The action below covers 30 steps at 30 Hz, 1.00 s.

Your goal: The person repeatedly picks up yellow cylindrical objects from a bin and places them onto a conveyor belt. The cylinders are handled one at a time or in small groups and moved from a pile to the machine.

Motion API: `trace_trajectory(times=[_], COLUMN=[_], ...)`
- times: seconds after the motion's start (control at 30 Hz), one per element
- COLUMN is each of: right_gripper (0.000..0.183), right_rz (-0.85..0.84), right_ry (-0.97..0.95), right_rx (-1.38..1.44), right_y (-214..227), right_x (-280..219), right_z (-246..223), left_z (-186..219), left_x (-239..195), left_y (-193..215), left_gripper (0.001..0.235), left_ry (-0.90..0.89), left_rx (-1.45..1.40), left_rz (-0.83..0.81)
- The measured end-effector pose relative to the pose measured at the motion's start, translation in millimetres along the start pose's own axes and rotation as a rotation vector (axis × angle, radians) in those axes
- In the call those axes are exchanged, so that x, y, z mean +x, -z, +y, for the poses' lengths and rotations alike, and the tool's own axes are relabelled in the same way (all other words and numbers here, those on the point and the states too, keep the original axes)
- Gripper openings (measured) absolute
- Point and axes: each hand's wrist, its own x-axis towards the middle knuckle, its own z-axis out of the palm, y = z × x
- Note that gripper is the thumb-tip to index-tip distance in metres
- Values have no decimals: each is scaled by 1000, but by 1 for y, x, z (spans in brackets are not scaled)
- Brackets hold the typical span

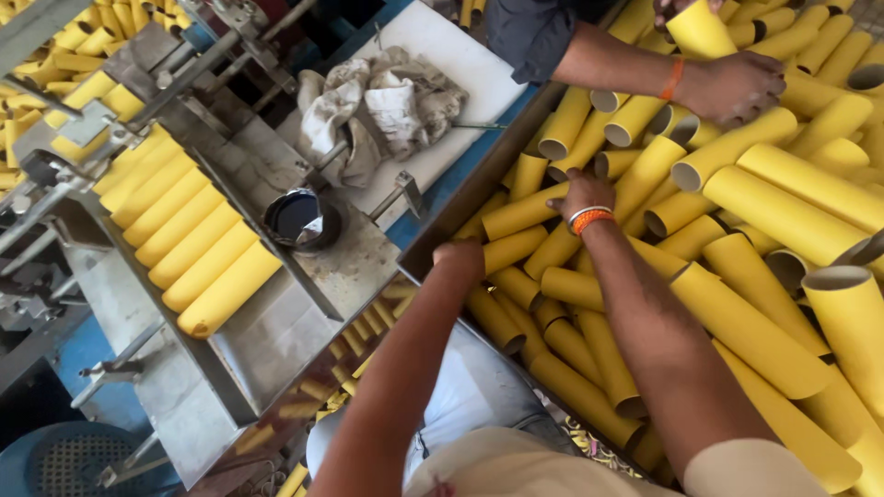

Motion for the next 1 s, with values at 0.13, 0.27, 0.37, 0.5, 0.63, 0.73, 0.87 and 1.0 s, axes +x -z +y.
trace_trajectory(times=[0.13, 0.27, 0.37, 0.5, 0.63, 0.73, 0.87, 1.0], right_gripper=[62, 54, 59, 53, 33, 21, 17, 10], right_rz=[-39, -24, -42, -95, -204, 58, 256, 332], right_ry=[-146, -147, -50, 12, 181, 402, 566, 627], right_rx=[-42, -41, 111, 491, 893, 557, 400, 540], right_y=[27, 11, -22, -56, -31, 31, 130, 192], right_x=[-23, -20, 0, 33, 45, 15, -77, -159], right_z=[-17, -11, 17, 48, 28, -17, -93, -139], left_z=[4, 6, 9, 10, -12, -46, -106, -174], left_x=[54, 71, 66, 20, -76, -151, -226, -278], left_y=[-11, -19, -12, 3, 11, 14, 12, -30], left_gripper=[36, 32, 30, 27, 22, 18, 15, 17], left_ry=[159, 219, 201, 44, -213, -262, -117, -100], left_rx=[-71, -153, -199, -428, -568, -692, -1015, -986], left_rz=[-105, -65, 64, 402, 852, 1068, 1055, 1416])
